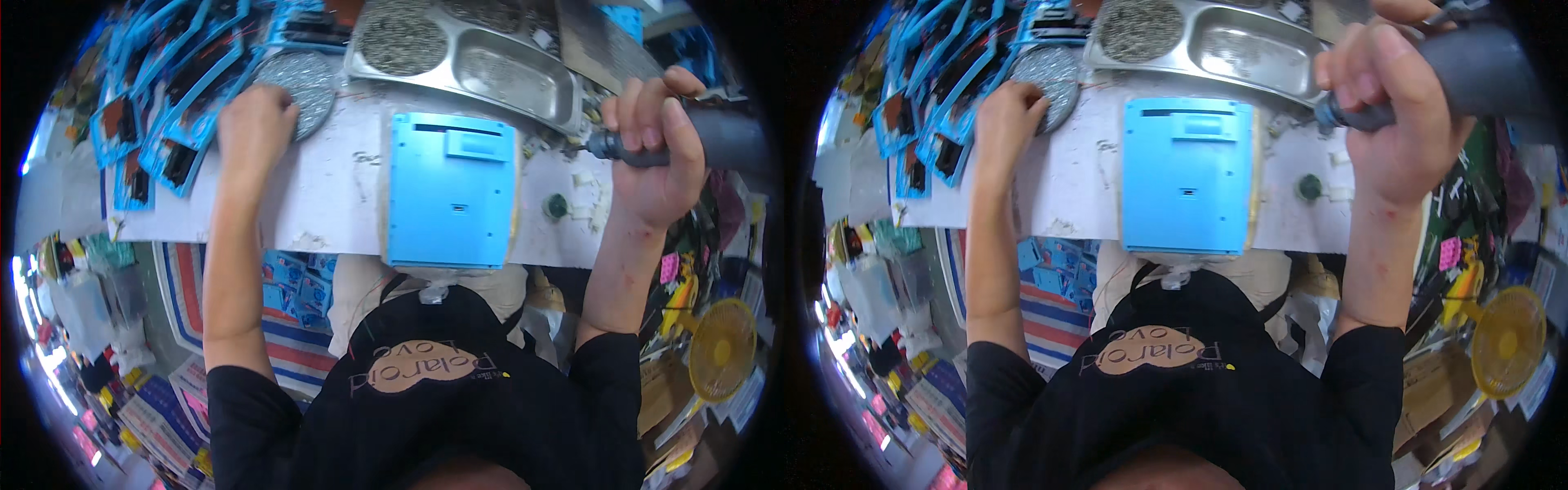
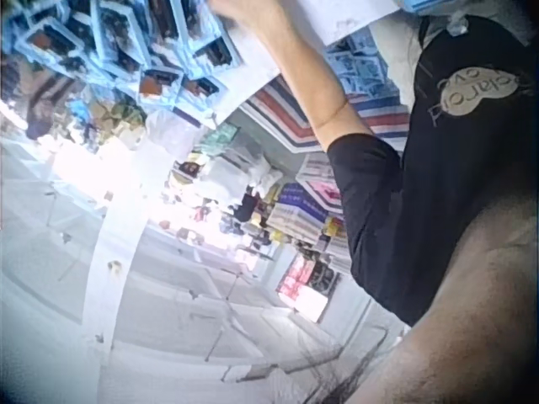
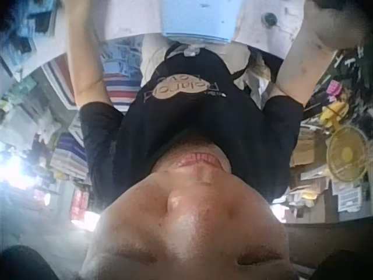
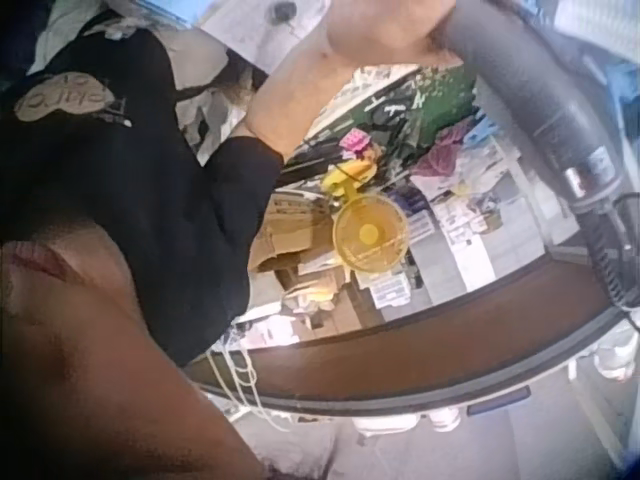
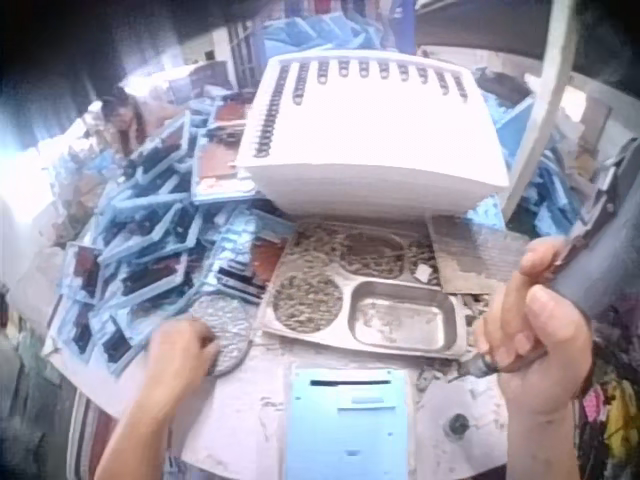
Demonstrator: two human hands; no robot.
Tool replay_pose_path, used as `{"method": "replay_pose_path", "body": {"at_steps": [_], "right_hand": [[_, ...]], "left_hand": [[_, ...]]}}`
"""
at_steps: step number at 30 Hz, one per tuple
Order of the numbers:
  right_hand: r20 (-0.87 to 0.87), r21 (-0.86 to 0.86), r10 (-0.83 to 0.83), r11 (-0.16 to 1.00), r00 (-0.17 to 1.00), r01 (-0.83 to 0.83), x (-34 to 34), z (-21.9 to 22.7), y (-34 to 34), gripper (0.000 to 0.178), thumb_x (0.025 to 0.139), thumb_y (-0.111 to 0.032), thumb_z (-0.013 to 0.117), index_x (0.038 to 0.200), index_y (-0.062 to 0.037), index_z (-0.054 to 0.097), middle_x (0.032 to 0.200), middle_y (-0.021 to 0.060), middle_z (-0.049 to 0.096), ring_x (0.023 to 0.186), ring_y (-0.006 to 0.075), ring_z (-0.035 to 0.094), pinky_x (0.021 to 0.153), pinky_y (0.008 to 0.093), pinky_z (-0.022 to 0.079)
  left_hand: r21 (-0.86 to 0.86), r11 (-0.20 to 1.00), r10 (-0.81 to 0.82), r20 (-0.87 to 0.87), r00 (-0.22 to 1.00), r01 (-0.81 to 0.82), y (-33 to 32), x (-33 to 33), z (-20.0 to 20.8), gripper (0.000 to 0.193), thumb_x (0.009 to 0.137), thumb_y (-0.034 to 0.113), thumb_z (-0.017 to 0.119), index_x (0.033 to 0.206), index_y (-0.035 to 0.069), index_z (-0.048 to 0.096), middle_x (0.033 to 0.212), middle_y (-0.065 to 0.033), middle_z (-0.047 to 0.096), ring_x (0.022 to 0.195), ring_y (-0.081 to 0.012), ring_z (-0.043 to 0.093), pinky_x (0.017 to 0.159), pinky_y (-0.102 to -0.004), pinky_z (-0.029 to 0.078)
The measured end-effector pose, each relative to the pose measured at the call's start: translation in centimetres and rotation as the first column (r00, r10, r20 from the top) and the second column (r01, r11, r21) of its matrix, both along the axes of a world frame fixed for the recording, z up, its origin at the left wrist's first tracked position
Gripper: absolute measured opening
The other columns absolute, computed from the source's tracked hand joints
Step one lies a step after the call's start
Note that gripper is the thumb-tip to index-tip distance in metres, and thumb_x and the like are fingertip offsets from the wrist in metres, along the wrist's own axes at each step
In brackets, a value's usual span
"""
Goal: Assembling and soldering components of a blue plastic electronic device.
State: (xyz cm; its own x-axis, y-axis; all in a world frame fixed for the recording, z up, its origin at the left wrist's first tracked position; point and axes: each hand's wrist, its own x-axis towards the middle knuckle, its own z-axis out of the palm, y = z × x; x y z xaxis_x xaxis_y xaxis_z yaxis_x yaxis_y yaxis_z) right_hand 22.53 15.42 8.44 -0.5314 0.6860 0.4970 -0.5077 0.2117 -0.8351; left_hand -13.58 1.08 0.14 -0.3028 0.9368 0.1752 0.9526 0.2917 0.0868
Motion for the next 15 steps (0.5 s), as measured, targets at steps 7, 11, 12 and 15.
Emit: {"method": "replay_pose_path", "body": {"at_steps": [7, 11, 12, 15], "right_hand": [[-0.005, 0.081, 0.054, 0.995, 0.999, -0.053, -2.2, 0.0, 0.0, 0.033, 0.099, -0.011, 0.048, 0.129, 0.0008, 0.056, 0.072, 0.0012, 0.046, 0.065, 0.0118, 0.044, 0.069, 0.0340, 0.044], [0.005, 0.063, 0.058, 0.996, 0.998, -0.058, -2.8, -0.3, -0.6, 0.033, 0.098, -0.012, 0.049, 0.128, -0.0004, 0.057, 0.072, 0.0006, 0.045, 0.064, 0.0111, 0.044, 0.069, 0.0331, 0.044], [0.002, 0.061, 0.054, 0.997, 0.999, -0.054, -2.9, -0.3, -0.7, 0.033, 0.098, -0.012, 0.049, 0.128, -0.0005, 0.057, 0.072, 0.0004, 0.045, 0.064, 0.0110, 0.044, 0.069, 0.0330, 0.044], [-0.018, 0.050, 0.065, 0.997, 0.998, -0.064, -3.2, 0.1, -1.5, 0.035, 0.098, -0.014, 0.049, 0.131, -0.0010, 0.055, 0.071, -0.0002, 0.044, 0.064, 0.0110, 0.044, 0.069, 0.0329, 0.044]], "left_hand": [[0.204, 0.978, -0.072, 0.113, 0.991, 0.048, 0.0, -0.7, -0.5, 0.020, 0.090, 0.023, 0.071, 0.085, 0.004, 0.071, 0.087, -0.0155, 0.069, 0.083, -0.0363, 0.067, 0.074, -0.0476, 0.051], [0.270, 0.962, -0.044, 0.035, 0.998, 0.033, -0.4, -0.9, -1.5, 0.029, 0.096, 0.027, 0.066, 0.080, 0.003, 0.067, 0.082, -0.0167, 0.065, 0.081, -0.0385, 0.065, 0.073, -0.0490, 0.050], [0.276, 0.961, -0.046, 0.069, 0.997, 0.025, -0.5, -0.8, -1.5, 0.031, 0.096, 0.028, 0.066, 0.079, 0.002, 0.066, 0.081, -0.0169, 0.065, 0.080, -0.0386, 0.064, 0.073, -0.0489, 0.050], [0.298, 0.954, -0.078, 0.172, 0.982, 0.024, -1.5, 1.0, -0.7, 0.032, 0.096, 0.028, 0.066, 0.078, 0.001, 0.064, 0.080, -0.0171, 0.063, 0.078, -0.0383, 0.063, 0.071, -0.0481, 0.049]]}}
